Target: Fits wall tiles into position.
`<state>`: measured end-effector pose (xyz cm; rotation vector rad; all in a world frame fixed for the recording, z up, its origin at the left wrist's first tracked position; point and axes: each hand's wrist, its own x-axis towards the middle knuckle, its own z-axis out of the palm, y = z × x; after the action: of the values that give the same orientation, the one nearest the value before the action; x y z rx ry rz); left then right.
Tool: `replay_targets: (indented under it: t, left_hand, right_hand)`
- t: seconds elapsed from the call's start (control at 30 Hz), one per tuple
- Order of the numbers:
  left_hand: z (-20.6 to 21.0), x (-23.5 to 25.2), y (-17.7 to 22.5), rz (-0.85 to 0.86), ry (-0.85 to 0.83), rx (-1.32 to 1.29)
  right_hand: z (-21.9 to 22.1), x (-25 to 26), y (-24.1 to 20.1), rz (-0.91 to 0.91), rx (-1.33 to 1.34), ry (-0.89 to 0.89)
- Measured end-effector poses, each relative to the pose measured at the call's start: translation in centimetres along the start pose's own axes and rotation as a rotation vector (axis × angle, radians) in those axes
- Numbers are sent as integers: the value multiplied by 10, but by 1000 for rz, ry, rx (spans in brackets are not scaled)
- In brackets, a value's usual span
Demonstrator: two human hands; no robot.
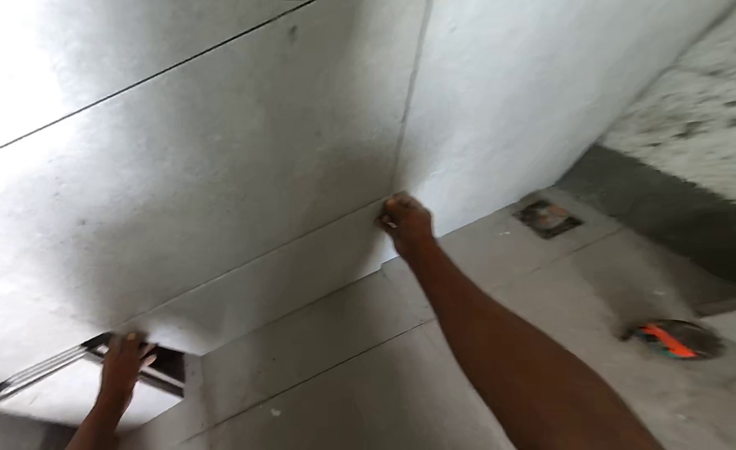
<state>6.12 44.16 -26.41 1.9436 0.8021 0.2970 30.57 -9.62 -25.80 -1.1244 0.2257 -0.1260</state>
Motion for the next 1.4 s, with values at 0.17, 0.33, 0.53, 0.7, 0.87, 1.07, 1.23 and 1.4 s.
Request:
replay_targets:
  t: [0.17, 0.33, 0.53, 0.7, 0.87, 1.07, 1.23, 1.4]
  left_hand:
    - [-5, 6, -10, 13, 3, -1]
    - [-5, 4, -7, -10, 5, -18]
    - [-8, 7, -10, -27, -3, -7]
    - [-5, -1, -2, -46, 11, -14]
    - [-6, -1, -2, -33, -5, -14]
    - [-8, 1, -5, -36, -4, -15]
    - [-6, -2, -3, -41, -4, -25]
    - [-8, 0, -5, -17, -14, -3]
  right_hand:
    - [1, 1, 2, 11, 14, 7]
    - [1, 0, 1, 26, 42, -1]
    - [2, 0, 0, 33, 55, 3]
    - [2, 1, 1, 46, 58, -1]
    - [2, 2, 1, 51, 70, -1]
    - [0, 2, 2, 35, 84, -19]
    - [1, 1, 0, 56, 73, -11]
    - [0, 2, 1, 42, 41, -13]
